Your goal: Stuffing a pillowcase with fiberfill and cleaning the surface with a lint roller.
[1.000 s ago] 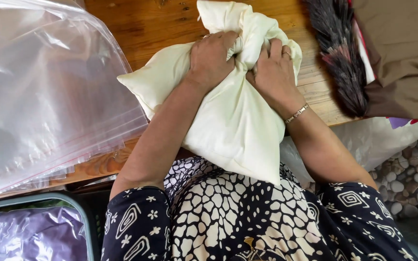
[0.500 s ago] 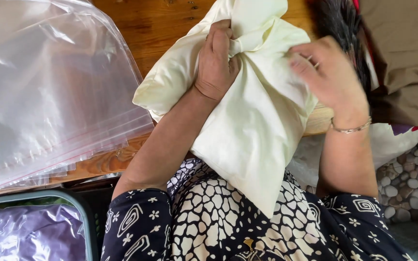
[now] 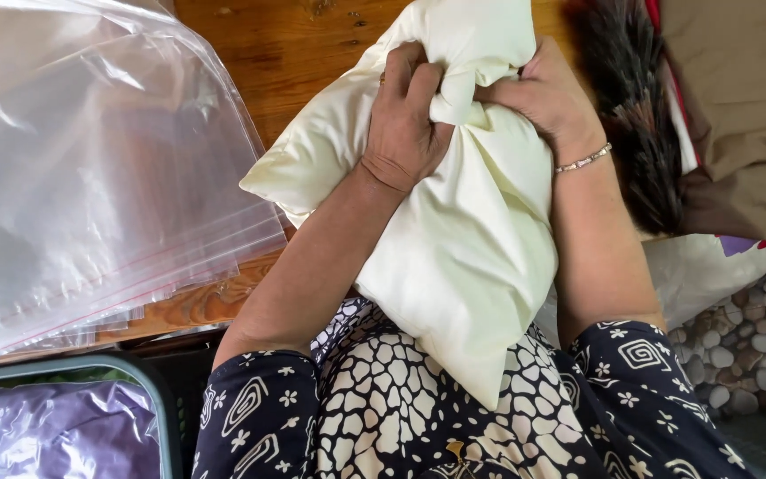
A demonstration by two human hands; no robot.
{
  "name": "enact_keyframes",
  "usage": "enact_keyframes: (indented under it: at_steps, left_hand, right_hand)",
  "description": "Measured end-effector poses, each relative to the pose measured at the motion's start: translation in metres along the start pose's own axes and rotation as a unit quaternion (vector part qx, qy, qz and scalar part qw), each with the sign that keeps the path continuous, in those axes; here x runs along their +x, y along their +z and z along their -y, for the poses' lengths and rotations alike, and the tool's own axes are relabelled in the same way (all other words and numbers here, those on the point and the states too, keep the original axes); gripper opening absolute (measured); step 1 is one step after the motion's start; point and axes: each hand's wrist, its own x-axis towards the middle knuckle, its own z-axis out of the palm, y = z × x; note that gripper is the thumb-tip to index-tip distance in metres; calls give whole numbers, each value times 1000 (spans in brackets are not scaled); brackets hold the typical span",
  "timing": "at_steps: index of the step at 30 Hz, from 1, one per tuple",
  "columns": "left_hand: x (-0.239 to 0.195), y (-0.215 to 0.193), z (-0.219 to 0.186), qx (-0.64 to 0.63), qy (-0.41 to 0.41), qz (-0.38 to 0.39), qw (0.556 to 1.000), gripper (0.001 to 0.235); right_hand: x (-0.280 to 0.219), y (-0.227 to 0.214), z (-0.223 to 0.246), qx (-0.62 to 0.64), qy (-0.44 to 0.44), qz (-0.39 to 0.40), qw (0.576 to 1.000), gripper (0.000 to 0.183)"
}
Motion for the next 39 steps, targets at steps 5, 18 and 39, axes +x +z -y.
enact_keyframes:
  at_steps: [5,18,39]
  left_hand:
    - [-3,8,3,106,-52,79,990,46]
    - [-8,25,-5,147,126,127,973,18]
    - [21,-18,-27,250,13,168,953,59]
  right_hand:
    - [17,-12,-47,-66,-10,-157,985,21]
    - [3,-6,-20,197,86,-36,976,42]
    - [1,-17,-30,-6,-63,-337,939,21]
